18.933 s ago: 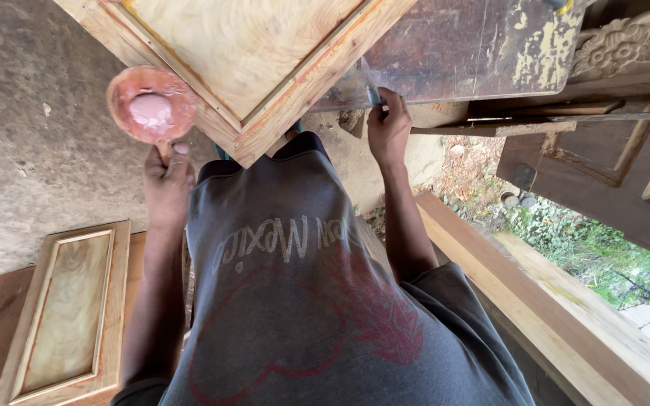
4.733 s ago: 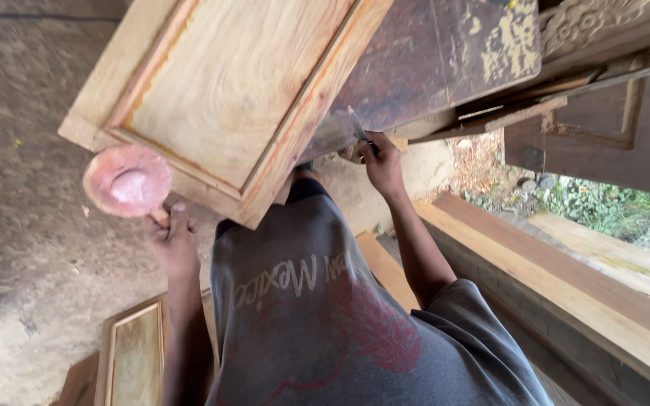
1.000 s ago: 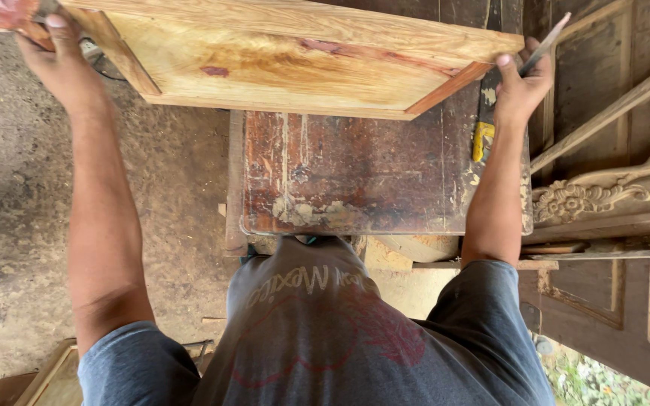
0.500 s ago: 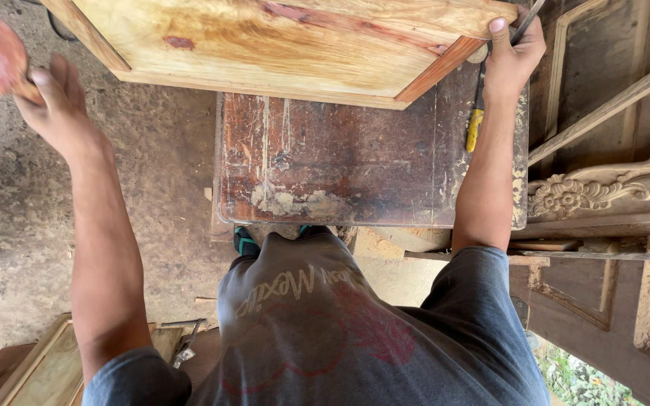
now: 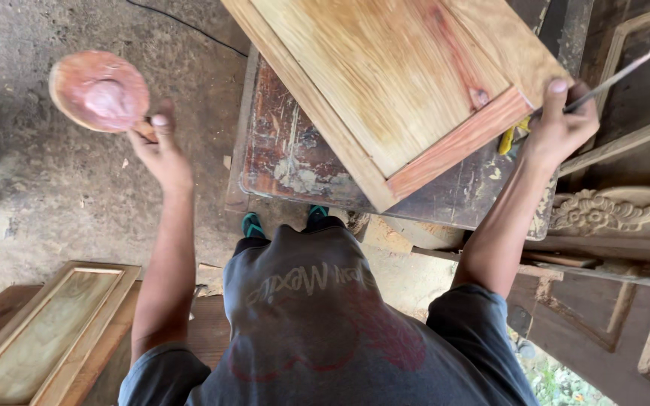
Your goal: The person applies a pink paste into the grooves of a wooden panel using a small metal spatula. They repeatedly scoop paste from a wooden container and spread it along the recessed edges of the panel.
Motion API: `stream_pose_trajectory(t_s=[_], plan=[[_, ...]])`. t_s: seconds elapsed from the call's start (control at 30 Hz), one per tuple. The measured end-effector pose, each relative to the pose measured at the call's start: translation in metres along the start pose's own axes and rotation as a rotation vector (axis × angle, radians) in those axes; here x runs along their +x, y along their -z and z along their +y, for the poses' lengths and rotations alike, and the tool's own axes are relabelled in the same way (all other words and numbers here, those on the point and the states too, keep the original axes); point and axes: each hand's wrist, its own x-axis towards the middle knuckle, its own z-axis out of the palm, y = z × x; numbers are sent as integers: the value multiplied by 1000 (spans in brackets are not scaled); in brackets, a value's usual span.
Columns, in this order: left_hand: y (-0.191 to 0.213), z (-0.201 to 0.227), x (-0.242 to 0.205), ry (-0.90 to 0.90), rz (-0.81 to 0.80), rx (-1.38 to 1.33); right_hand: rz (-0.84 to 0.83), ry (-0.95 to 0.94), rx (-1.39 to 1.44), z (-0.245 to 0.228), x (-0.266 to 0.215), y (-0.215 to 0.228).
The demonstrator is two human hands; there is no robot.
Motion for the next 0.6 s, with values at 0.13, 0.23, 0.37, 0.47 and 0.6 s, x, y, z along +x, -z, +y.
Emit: stream_pose_trajectory(t_s=[0.13,0.23,0.37,0.47,0.6], plan=[[-14,-8,-8,77,-72,18,199,-173,-132,-16,-65,2],[-17,-6,-16,26,-186,-87,176,-321,-110,-35,-121,-11],[6,-8,-42,151,-232,-155,209,-292,-61,-53,-199,-21],[18,-10,-57,233,-309,-158,264,-443,-146,-60,-245,-37],[38,-7,-70,256,-349,-182,241,-634,-215,-51,-303,-50]])
